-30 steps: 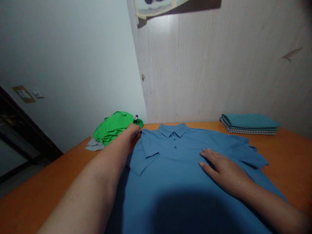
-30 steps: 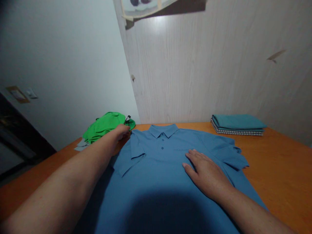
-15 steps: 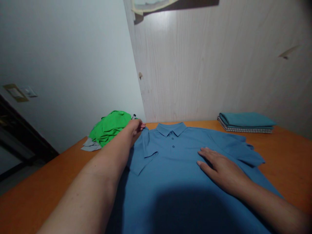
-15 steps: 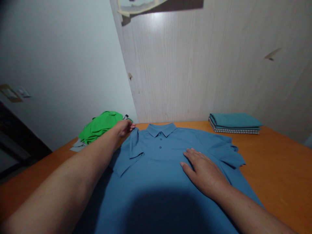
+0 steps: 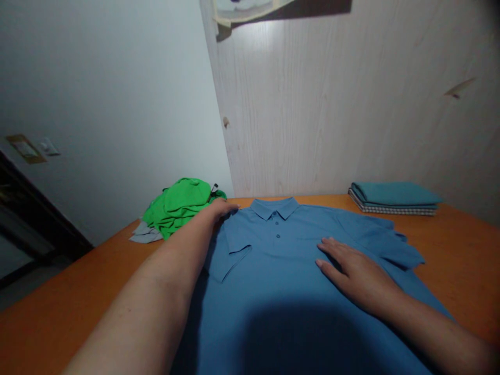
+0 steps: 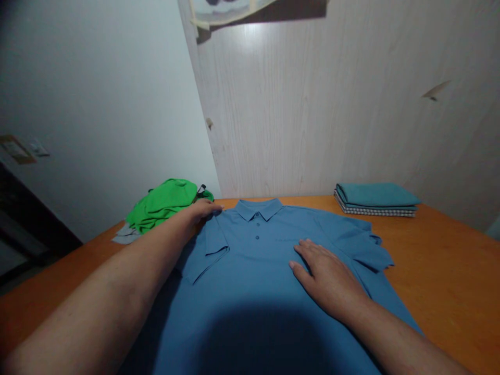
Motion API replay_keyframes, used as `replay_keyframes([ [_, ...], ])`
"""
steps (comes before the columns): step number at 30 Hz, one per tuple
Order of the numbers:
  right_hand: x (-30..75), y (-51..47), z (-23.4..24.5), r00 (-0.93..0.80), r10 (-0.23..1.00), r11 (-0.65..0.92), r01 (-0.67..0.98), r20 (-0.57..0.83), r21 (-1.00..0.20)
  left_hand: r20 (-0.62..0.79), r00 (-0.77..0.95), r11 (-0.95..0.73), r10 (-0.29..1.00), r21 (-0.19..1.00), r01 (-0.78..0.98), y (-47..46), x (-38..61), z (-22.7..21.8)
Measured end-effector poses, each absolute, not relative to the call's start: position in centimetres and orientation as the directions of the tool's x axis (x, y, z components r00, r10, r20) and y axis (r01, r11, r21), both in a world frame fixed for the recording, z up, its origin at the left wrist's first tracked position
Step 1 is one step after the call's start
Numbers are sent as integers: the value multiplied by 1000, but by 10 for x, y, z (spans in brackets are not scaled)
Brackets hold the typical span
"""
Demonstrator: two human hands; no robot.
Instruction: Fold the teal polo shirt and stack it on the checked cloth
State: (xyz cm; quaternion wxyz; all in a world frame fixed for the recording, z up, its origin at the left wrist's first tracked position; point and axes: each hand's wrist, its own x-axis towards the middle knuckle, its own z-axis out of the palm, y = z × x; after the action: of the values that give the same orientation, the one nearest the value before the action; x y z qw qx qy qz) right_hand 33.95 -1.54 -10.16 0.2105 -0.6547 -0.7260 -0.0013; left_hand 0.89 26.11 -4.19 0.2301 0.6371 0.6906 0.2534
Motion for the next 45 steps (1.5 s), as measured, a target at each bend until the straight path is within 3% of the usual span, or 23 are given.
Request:
replay_keyframes([
  [6,338,-16,-99,-51,953,141,948,300,-285,130,-146,77,981,432,899,267,19,-38],
  [13,338,-16,-99,-55,952,143,949,300,-281,238,-186,100,953,329,939,259,9,-38],
  [17,338,-15,-99,-62,953,147,951,298,-273,306,-32,-66,952,304,950,257,33,-34],
  [21,338,-16,-98,-61,948,152,949,311,-276,263,212,-286,941,290,913,258,71,-34],
  [26,337,-17,-97,-58,954,142,951,295,-273,151,376,-405,914,294,866,262,99,-43],
  [37,336,-17,-96,-70,949,157,951,308,-267,233,315,-387,920,427,817,256,99,-61],
  [45,339,-15,-99,-73,942,168,947,328,-273,317,21,-218,948,601,769,250,31,-23],
])
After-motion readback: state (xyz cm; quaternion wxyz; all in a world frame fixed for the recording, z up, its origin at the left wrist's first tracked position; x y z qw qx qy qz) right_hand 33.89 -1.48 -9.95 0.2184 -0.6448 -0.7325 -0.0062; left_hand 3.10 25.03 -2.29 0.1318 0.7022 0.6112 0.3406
